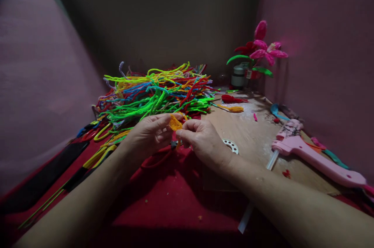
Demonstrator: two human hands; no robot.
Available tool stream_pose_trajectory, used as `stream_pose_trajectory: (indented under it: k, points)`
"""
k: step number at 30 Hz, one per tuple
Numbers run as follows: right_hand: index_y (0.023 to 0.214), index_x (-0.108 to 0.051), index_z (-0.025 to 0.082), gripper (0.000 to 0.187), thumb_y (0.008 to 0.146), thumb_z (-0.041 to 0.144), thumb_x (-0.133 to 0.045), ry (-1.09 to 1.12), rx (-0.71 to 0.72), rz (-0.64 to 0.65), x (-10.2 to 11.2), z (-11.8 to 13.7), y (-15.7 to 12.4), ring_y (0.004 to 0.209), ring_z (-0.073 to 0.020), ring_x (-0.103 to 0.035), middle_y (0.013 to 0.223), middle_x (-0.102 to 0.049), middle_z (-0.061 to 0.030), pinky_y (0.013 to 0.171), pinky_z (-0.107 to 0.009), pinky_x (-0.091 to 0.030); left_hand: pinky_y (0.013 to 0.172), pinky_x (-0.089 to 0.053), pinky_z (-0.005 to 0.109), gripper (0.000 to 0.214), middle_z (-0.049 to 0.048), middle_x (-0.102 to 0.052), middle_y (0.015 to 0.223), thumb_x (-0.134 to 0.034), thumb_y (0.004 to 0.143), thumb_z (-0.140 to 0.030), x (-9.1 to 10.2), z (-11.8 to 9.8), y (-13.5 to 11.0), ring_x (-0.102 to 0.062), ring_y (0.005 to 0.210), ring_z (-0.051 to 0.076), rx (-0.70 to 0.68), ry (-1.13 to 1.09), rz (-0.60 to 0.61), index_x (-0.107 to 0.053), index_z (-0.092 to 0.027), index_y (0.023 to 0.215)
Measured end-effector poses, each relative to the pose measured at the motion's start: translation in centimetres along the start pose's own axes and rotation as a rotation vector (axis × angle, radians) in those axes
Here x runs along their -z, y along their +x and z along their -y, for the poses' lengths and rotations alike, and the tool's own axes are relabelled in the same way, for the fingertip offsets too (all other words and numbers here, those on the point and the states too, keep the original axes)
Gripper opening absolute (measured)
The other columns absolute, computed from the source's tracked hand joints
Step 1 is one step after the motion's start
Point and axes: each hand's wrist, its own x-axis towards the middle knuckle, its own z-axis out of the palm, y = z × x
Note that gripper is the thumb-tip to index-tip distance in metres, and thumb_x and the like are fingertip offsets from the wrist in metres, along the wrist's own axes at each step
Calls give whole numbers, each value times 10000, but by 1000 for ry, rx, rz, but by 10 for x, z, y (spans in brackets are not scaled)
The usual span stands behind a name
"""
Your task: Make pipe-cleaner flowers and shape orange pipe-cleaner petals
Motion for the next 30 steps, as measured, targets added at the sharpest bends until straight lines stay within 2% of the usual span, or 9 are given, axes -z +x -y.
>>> stream_pose_trajectory:
  k: [2,6,8,14,20,25,27,30]
  points:
    - [547,-523,157,167,705,214,-529,-7,-12,-12,0,-2,0,527,-100,-433,530,-513,15,551,-257,-331,370,-193,163,264,-64,-389,446,-666,692,-346,-3,4,1,-283,365,17,-6,50,-13,-637,-107,801]
    - [515,-505,157,185,695,191,-531,-19,-78,-30,0,-4,1,486,-90,-411,489,-493,24,515,-246,-317,365,-199,164,195,-57,-417,422,-680,673,-269,-13,11,1,-309,362,16,-118,163,-179,-594,-105,612]
    - [503,-500,156,205,703,191,-528,-5,-120,-24,-1,-4,2,461,-84,-399,470,-491,25,494,-241,-307,359,-198,165,211,-62,-414,409,-679,672,-271,-15,12,2,-301,353,15,-119,170,-220,-572,-111,587]
    - [541,-545,150,204,726,235,-543,148,-165,17,-2,-8,2,452,-86,-436,481,-528,10,489,-235,-326,355,-226,158,239,-72,-413,399,-616,734,-340,-11,9,2,-312,331,24,-48,176,-76,-535,-140,632]
    - [538,-552,142,194,705,242,-558,196,-202,15,-2,-6,3,430,-73,-404,469,-505,21,471,-228,-302,335,-230,158,250,-69,-414,390,-604,742,-314,-15,9,1,-314,319,30,-82,226,-124,-504,-141,593]
    - [533,-537,145,178,693,222,-549,146,-144,5,-1,-3,2,499,-91,-425,521,-523,8,520,-244,-316,378,-324,174,184,-60,-455,422,-621,726,-311,-4,8,2,-371,339,43,19,107,17,-580,-132,704]
    - [533,-528,149,169,689,213,-543,134,-152,-6,-2,-5,1,487,-87,-401,505,-501,19,510,-241,-302,384,-307,167,168,-49,-483,451,-646,699,-283,-4,8,2,-382,361,38,11,139,-38,-592,-124,689]
    - [544,-510,156,147,684,199,-527,150,-193,-32,-3,-8,0,457,-80,-365,481,-464,36,480,-235,-276,413,-305,165,173,-39,-501,506,-686,645,-261,-11,9,1,-402,423,39,-93,262,-208,-596,-114,622]
